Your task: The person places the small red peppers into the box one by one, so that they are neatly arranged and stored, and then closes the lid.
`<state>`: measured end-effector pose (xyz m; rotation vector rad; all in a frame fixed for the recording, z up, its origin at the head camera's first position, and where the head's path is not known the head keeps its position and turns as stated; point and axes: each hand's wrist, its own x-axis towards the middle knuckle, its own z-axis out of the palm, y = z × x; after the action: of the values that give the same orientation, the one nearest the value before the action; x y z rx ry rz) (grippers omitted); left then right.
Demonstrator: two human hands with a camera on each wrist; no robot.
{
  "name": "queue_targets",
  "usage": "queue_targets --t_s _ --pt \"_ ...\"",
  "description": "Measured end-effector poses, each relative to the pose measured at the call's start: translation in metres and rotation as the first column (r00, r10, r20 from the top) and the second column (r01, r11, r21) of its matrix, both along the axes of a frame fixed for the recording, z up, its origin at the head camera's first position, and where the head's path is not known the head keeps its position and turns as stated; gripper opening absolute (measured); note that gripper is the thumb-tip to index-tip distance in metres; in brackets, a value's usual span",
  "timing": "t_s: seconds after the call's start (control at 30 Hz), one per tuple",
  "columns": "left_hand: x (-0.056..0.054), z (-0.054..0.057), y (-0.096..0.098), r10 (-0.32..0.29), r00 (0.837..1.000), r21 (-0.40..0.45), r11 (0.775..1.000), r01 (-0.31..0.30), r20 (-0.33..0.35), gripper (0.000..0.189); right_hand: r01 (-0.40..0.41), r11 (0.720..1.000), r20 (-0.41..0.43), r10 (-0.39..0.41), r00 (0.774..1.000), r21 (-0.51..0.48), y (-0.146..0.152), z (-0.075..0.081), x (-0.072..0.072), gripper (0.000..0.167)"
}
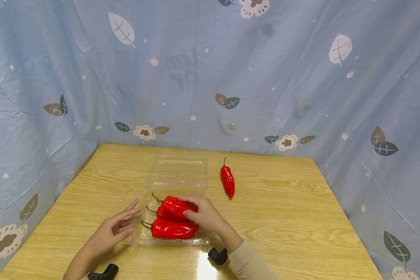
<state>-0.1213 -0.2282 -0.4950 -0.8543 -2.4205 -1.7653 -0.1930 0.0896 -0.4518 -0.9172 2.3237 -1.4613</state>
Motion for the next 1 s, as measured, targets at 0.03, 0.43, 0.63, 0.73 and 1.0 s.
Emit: queue_targets --t_s 0.03,0.43,0.63,0.73,1.0 --pt "0.0002 0.0001 0.0001 0.001 1.000 0.000 1.000 -0.001 0.000 0.049 0.000 1.000 0.001 0.000 1.000 0.012 -0.0004 0.0003 0.0000 0.041" --pt "0.0004 0.0001 0.0001 0.002 1.000 -0.003 1.000 -0.002 -0.006 0.049 -0.027 0.987 -0.032 0.032 0.999 0.159 -0.0054 0.0041 -0.0019 0.039" --pt "0.0005 -0.0002 -0.0001 -0.004 1.000 0.001 1.000 0.004 -0.007 0.049 -0.049 0.982 -0.006 0.051 0.999 0.182 -0.0076 0.0040 -0.0027 0.038" --pt "0.0005 -0.0004 -0.0004 -0.007 1.000 -0.002 1.000 0.007 -0.010 0.050 -0.048 0.980 -0.005 0.049 0.999 0.192 -0.0079 0.0034 -0.0029 0.038" --pt "0.0001 -0.0004 -0.0005 -0.004 1.000 -0.003 1.000 0.004 -0.015 0.050 -0.047 0.977 -0.002 0.049 0.999 0.206 -0.0078 0.0022 -0.0044 0.039"
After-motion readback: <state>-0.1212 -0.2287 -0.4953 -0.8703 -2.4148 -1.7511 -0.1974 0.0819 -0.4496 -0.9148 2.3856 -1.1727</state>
